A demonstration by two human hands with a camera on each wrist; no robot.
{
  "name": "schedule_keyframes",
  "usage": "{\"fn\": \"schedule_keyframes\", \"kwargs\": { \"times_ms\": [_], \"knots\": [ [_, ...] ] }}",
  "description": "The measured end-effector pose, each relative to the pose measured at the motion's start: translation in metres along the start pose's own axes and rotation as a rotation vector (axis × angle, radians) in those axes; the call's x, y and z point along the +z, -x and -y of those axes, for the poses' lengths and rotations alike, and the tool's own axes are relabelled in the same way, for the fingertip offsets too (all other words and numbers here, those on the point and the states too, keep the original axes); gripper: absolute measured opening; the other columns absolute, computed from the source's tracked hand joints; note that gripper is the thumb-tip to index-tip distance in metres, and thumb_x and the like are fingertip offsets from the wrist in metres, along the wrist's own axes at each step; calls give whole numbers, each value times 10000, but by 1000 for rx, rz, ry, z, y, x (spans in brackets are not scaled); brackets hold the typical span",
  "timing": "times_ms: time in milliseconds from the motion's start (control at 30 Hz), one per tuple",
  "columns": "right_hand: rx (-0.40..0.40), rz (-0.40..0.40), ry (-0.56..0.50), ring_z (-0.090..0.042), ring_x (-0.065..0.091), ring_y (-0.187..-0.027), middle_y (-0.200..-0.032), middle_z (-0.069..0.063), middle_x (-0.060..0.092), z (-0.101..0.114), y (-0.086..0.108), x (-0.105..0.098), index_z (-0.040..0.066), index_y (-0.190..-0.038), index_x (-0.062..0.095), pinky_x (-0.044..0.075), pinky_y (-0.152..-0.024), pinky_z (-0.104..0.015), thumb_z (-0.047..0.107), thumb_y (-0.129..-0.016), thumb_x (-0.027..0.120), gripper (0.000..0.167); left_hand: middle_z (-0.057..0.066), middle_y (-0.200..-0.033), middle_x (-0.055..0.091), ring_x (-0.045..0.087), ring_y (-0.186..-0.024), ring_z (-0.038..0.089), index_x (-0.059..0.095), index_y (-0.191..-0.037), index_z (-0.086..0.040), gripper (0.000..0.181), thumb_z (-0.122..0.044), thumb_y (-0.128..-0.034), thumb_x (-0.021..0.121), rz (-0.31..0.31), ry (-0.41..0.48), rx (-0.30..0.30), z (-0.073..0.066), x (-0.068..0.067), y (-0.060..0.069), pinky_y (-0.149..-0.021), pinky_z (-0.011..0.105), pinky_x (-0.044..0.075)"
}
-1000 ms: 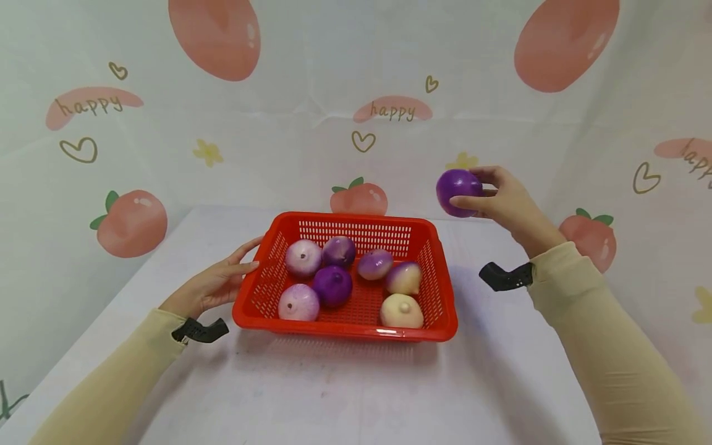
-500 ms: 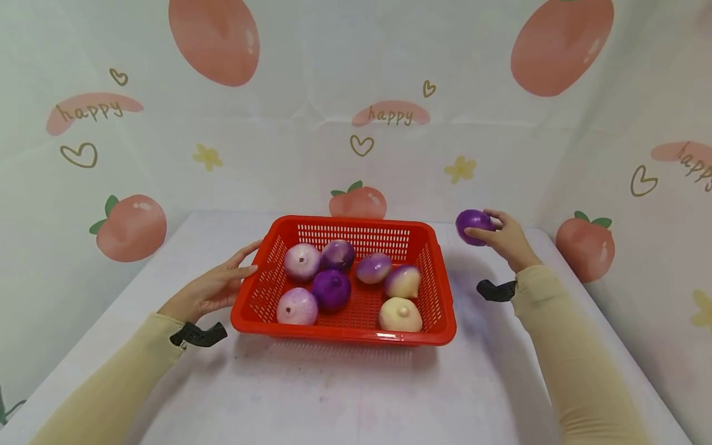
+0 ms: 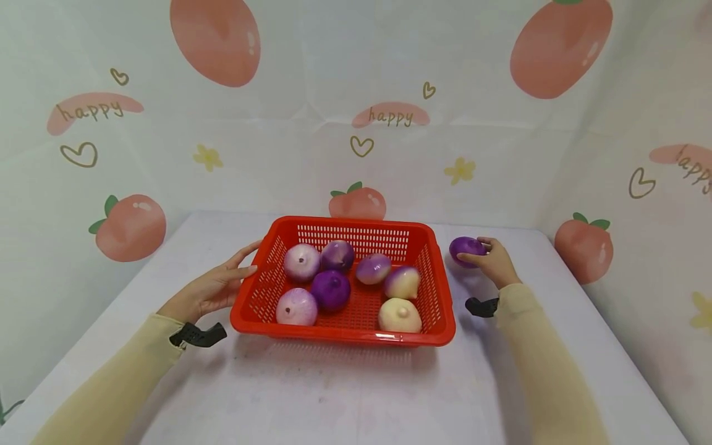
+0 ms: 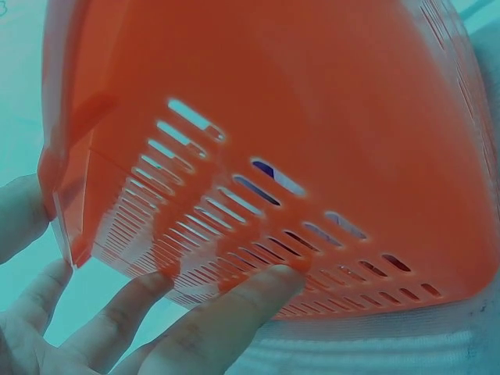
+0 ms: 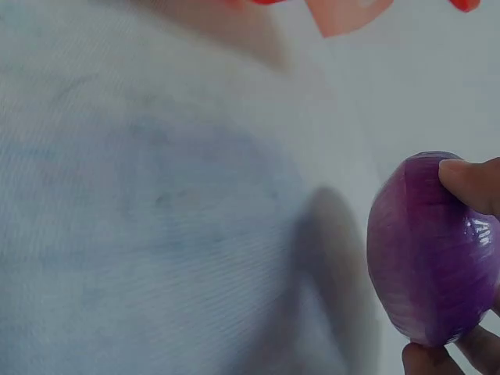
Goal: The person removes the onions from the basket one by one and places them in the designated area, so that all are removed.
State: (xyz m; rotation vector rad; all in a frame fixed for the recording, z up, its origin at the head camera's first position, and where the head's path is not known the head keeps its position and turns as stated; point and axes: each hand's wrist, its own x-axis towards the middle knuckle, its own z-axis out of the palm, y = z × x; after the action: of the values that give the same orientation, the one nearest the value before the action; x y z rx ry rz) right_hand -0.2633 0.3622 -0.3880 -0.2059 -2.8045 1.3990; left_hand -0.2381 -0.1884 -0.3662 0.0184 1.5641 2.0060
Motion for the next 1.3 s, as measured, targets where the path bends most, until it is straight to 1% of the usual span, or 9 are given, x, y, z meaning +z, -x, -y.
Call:
{"fn": "schedule_keyframes", "kwargs": {
  "times_ms": [133,267,367,567,667,900,1033,1200,1300],
  "knots": [
    [-10,-1,-11,-508,304,-1326,-1456,-391,267,-4,0,3,-110,-1476,197,303,-1086,-625,360,-893,672,886,75,-1309,454,625,-1028,217,232,-1500,-453,638,-202,-998,535,1,1,-8,0,0,0,-820,444,573],
    [6,17,-9,-511,285,-1334,-1472,-382,243,-6,1,6,-104,-1483,176,282,-1091,-638,374,-898,662,899,75,-1311,457,626,-1032,219,222,-1506,-444,641,-198,-1000,529,10,4,-9,0,0,0,-822,445,572],
    [27,26,-8,-510,277,-1336,-1480,-377,231,-6,1,7,-87,-1494,162,274,-1091,-647,406,-899,653,916,74,-1307,451,624,-1024,212,226,-1503,-450,632,-201,-1003,523,1,5,-12,1,0,0,-819,437,575],
    [50,40,2,-502,274,-1344,-1496,-358,224,-5,-1,10,-47,-1513,149,264,-1095,-652,423,-894,656,928,103,-1399,406,627,-1067,239,192,-1516,-440,683,-224,-984,561,-34,-32,2,2,0,-1,-847,478,555],
    [55,51,2,-512,258,-1351,-1501,-362,202,-6,-2,10,-31,-1521,132,253,-1093,-665,432,-894,654,937,114,-1419,387,628,-1070,241,178,-1522,-430,690,-224,-985,558,-36,-44,8,2,0,-1,-854,486,550],
    [57,65,-34,-534,247,-1353,-1492,-388,187,-8,-4,11,21,-1536,105,236,-1092,-679,423,-896,659,937,91,-1343,444,639,-1044,233,196,-1520,-421,661,-198,-997,534,-13,-23,16,2,0,-1,-824,469,566],
    [81,75,-38,-532,245,-1350,-1485,-394,189,-8,-4,11,48,-1545,80,228,-1094,-682,439,-893,658,955,86,-1330,453,640,-1044,236,198,-1519,-420,661,-192,-997,533,-11,-20,18,2,0,-2,-821,471,566],
    [116,90,-38,-526,228,-1365,-1496,-390,166,-7,-3,10,50,-1547,46,225,-1108,-666,461,-887,657,989,84,-1312,465,643,-1036,238,193,-1521,-418,665,-193,-997,534,-6,-21,18,2,0,-2,-815,470,569],
    [121,99,-44,-520,230,-1373,-1504,-385,159,-7,-3,9,39,-1545,36,239,-1117,-641,466,-888,654,998,84,-1311,465,645,-1032,238,196,-1520,-418,668,-196,-993,541,-8,-20,14,1,0,-1,-810,466,571]
  ]
}}
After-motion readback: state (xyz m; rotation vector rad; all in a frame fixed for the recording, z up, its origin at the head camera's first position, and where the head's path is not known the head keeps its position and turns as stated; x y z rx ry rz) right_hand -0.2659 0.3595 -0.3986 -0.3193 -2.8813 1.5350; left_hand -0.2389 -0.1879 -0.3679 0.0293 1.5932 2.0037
